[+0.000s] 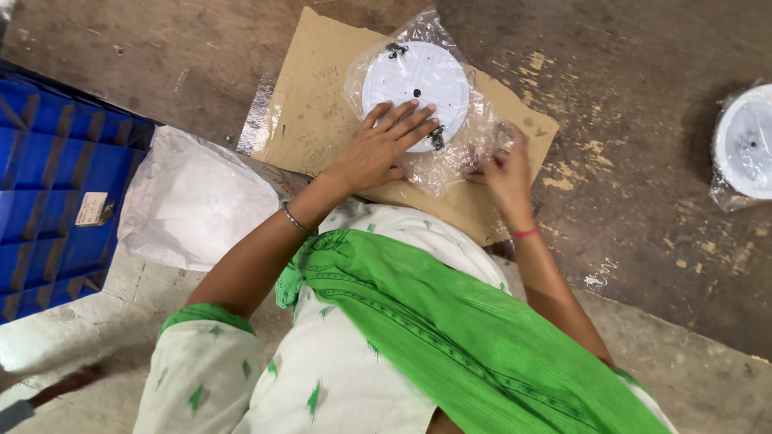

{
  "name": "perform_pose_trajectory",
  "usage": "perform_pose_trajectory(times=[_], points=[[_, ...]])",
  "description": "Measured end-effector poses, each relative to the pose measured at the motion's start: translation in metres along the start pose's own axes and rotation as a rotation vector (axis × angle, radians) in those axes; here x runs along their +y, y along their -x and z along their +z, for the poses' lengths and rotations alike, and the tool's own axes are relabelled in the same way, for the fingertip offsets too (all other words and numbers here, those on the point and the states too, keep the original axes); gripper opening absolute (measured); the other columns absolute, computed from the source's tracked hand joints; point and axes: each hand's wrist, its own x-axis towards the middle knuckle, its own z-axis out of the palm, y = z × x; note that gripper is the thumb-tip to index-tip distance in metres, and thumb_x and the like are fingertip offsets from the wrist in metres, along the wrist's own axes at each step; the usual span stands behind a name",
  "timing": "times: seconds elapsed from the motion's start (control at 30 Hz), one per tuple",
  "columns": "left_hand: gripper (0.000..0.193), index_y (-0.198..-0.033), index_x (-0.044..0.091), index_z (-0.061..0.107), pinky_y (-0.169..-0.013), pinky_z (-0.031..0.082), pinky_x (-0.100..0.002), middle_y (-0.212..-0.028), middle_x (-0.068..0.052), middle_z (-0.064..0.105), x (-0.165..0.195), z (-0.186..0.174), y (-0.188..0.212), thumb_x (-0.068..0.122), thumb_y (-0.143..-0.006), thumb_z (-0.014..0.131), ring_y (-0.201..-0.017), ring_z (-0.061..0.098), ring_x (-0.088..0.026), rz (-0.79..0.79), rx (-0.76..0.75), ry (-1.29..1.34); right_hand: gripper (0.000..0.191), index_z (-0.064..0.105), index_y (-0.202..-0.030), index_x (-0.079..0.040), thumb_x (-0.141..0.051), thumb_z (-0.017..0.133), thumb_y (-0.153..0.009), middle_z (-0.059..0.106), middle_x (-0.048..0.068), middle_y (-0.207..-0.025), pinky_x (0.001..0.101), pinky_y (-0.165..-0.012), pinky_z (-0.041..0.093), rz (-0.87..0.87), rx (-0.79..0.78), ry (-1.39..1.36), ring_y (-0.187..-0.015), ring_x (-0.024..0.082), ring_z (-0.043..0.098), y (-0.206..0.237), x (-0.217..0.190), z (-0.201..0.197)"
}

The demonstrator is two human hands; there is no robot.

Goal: The person wraps white round ceiling light fixture housings in clear plastic film at a work table, pressing the wrap around each unit, and places the wrapped fixtures into a blue plastic crate. They repeat this wrapping and stacking cycle for successive fixtures throughout the clip.

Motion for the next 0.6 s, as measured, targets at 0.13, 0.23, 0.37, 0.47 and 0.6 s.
perform_pose_trajectory(times=[0.13, 0.23, 0.37, 0.47, 0.6], points=[[0.112, -0.164, 0.023, 0.026, -0.127, 0.013, -0.051, -0.171, -0.002, 0.02, 0.0, 0.01, -0.003, 0.032, -0.071, 0.089, -0.157, 0.02, -0.025, 0.039, 0.023, -0.019, 0.052, 0.031, -0.15, -0.003, -0.009, 0.057, -0.104, 0.071, 0.017, -0.105, 0.0336, -0.079, 0.064, 0.04, -0.031, -0.131, -0.091, 0.024, 0.076, 0.021, 0.0, -0.029], [0.099, -0.156, 0.024, 0.04, -0.126, 0.013, -0.054, -0.167, -0.001, 0.025, 0.004, 0.023, -0.02, 0.026, -0.069, 0.086, -0.154, 0.021, -0.025, 0.082, 0.006, 0.038, 0.047, 0.037, -0.147, -0.002, -0.009, 0.058, -0.105, 0.073, 0.016, -0.108, 0.0319, -0.081, 0.063, 0.044, -0.035, -0.13, -0.093, 0.022, 0.076, 0.028, 0.002, -0.035], [0.046, -0.13, 0.025, 0.065, -0.13, 0.017, -0.053, -0.166, 0.003, 0.042, 0.007, 0.028, -0.032, 0.007, -0.089, 0.074, -0.155, 0.032, -0.018, 0.166, 0.25, 0.035, 0.035, 0.049, -0.138, -0.001, -0.009, 0.058, -0.105, 0.073, 0.013, -0.106, 0.0301, -0.077, 0.061, 0.039, 0.097, -0.041, -0.088, 0.019, 0.073, 0.027, -0.005, -0.041], [0.042, -0.119, 0.013, 0.068, -0.126, 0.03, -0.051, -0.154, 0.0, 0.056, 0.012, 0.009, -0.034, -0.009, -0.083, 0.064, -0.147, 0.05, -0.02, 0.071, 0.358, 0.222, 0.028, 0.053, -0.134, 0.0, -0.008, 0.059, -0.107, 0.072, 0.01, -0.107, 0.0299, -0.078, 0.06, -0.068, 0.174, -0.072, -0.091, 0.017, 0.071, 0.023, -0.019, -0.049], [0.041, -0.119, 0.01, 0.063, -0.102, 0.049, -0.032, -0.125, -0.005, 0.07, 0.019, -0.043, -0.023, -0.014, -0.086, 0.055, -0.112, 0.068, -0.019, -0.24, 0.56, 0.605, 0.024, 0.054, -0.133, 0.0, -0.005, 0.058, -0.111, 0.071, 0.01, -0.112, 0.0299, -0.087, 0.06, -0.255, 0.177, -0.138, -0.099, 0.017, 0.069, 0.015, -0.046, -0.045]])
